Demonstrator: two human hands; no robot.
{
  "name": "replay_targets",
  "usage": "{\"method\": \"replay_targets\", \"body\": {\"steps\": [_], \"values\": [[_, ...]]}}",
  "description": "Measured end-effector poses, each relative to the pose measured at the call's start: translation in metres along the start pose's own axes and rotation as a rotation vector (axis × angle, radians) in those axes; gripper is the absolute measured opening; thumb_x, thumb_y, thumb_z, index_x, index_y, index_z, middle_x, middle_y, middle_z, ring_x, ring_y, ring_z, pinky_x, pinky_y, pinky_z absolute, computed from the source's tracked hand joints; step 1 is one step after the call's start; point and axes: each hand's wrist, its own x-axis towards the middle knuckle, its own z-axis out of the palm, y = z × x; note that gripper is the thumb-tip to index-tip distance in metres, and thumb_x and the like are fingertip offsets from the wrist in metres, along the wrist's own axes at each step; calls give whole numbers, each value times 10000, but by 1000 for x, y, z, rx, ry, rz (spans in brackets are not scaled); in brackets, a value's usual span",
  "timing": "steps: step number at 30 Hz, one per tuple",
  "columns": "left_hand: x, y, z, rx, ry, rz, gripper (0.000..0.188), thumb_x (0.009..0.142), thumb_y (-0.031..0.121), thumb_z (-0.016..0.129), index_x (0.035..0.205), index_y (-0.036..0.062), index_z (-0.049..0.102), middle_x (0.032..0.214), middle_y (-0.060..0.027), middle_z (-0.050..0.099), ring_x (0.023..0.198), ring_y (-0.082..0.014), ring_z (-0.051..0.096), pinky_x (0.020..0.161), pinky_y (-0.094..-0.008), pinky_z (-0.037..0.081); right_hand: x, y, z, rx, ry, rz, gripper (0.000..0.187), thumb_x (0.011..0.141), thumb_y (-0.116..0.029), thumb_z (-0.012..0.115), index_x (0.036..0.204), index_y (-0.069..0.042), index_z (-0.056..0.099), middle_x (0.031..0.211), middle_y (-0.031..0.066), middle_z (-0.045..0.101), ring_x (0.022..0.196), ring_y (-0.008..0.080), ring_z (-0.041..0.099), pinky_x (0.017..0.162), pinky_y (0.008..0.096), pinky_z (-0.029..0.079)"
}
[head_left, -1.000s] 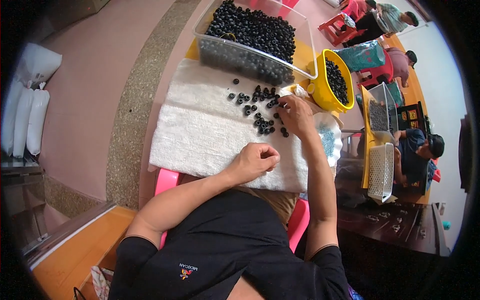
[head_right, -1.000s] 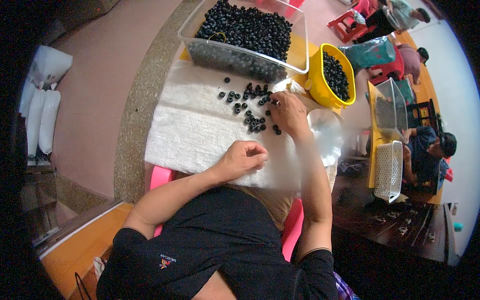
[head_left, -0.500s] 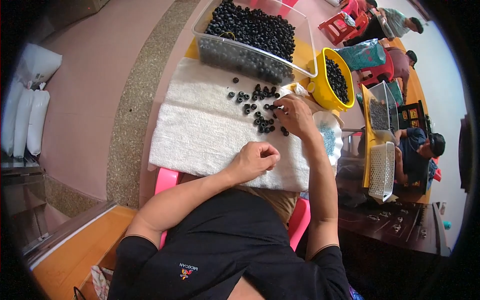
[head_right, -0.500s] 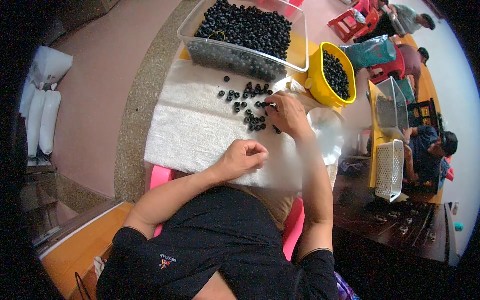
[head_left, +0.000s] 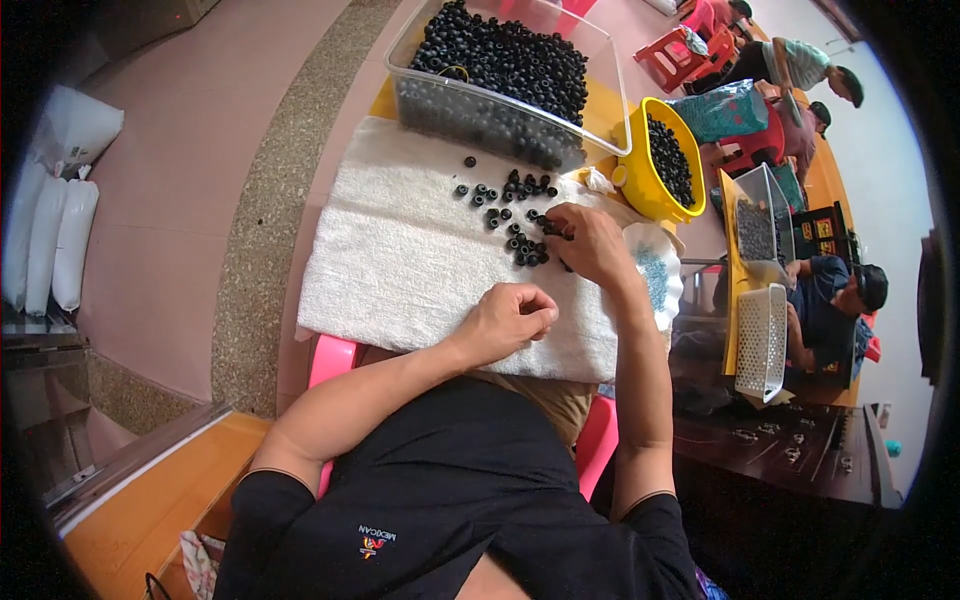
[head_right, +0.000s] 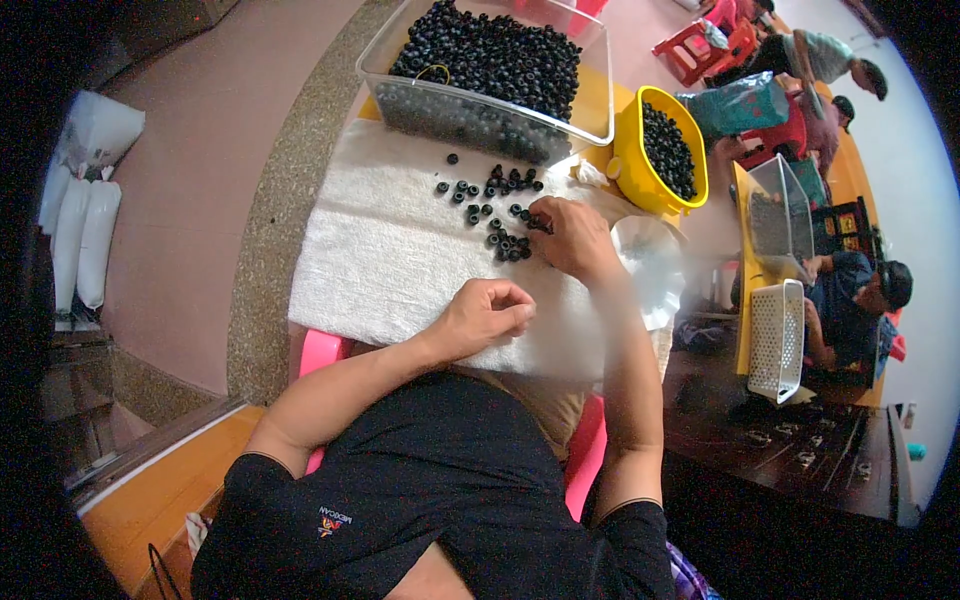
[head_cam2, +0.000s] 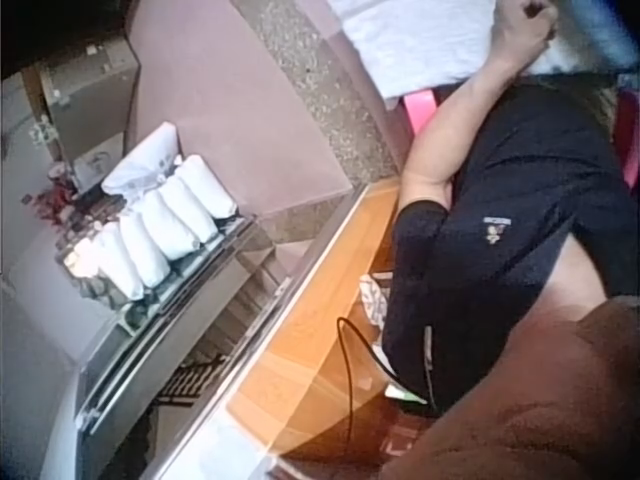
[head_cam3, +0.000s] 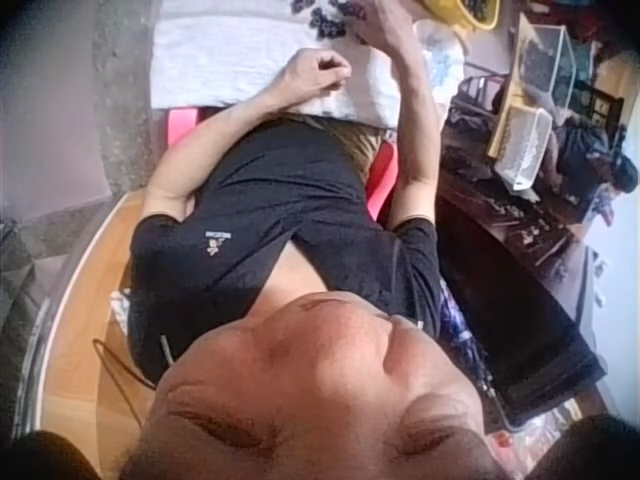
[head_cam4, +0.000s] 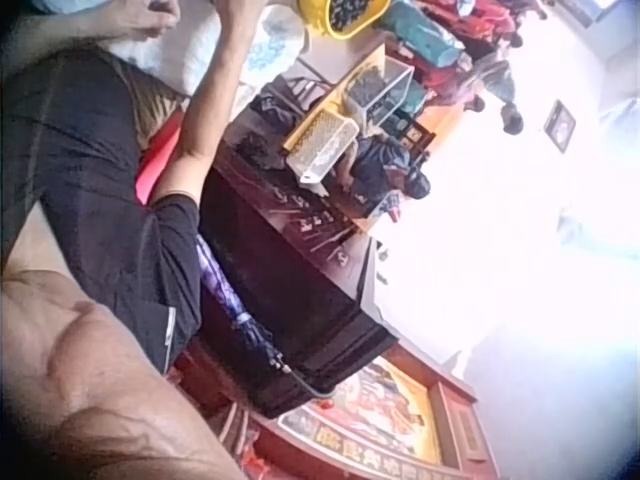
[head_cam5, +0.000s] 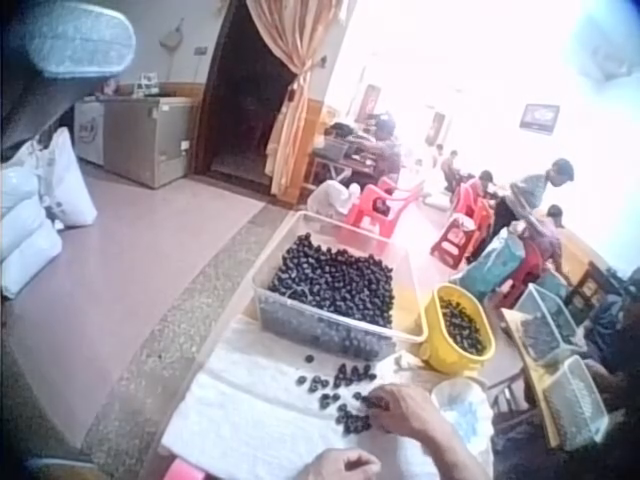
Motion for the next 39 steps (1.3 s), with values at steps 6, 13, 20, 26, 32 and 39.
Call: {"method": "replay_targets", "body": {"steps": [6, 13, 20, 26, 32, 39], "values": [[0, 0, -1, 7, -3, 5, 179, 961, 157, 652, 1011, -15, 652, 845, -17, 662, 746, -67, 617, 674, -221, 527, -6, 5, 10, -35, 48, 25, 251, 797, -214, 694, 1010, -82, 713, 946, 130, 710, 924, 338, 666, 821, 443, 527], [1, -2, 0, 20, 3, 4, 168, 961, 150, 649, 1001, -12, 650, 830, -13, 659, 728, -60, 605, 651, -217, 512, -13, 7, 16, -29, 162, -102, 168, 806, -178, 689, 937, -78, 718, 955, 103, 702, 901, 317, 645, 817, 428, 525], [-1, 0, 0, -29, -3, 9, 160, 964, 152, 643, 1009, -1, 647, 831, -14, 657, 734, -61, 605, 649, -212, 502, -23, 5, 18, 8, 275, -178, 153, 756, -56, 729, 902, -36, 685, 929, 104, 694, 877, 299, 655, 782, 376, 520], [0, 0, 4, -126, 117, 56, 181, 980, 178, 634, 1078, 27, 642, 893, -8, 666, 773, -71, 624, 698, -222, 519, -74, -13, 12, 395, 414, -197, 227, 734, 37, 742, 940, -7, 656, 927, 139, 680, 901, 266, 674, 813, 343, 520], [0, -1, 1, -323, 50, 105, 199, 971, 172, 655, 1097, 20, 641, 934, -34, 674, 798, -97, 640, 718, -248, 543, -105, -31, 20, 450, 341, -150, 251, 735, 45, 752, 965, -9, 665, 942, 123, 678, 901, 240, 671, 810, 322, 523], [-1, -2, 1, -302, 45, 91, 179, 947, 87, 659, 1104, 7, 634, 987, -57, 680, 857, -111, 655, 772, -260, 568, -120, -29, 36, 557, 345, -62, 307, 793, 84, 720, 1077, 17, 625, 992, 106, 676, 924, 157, 658, 838, 298, 538]]}}
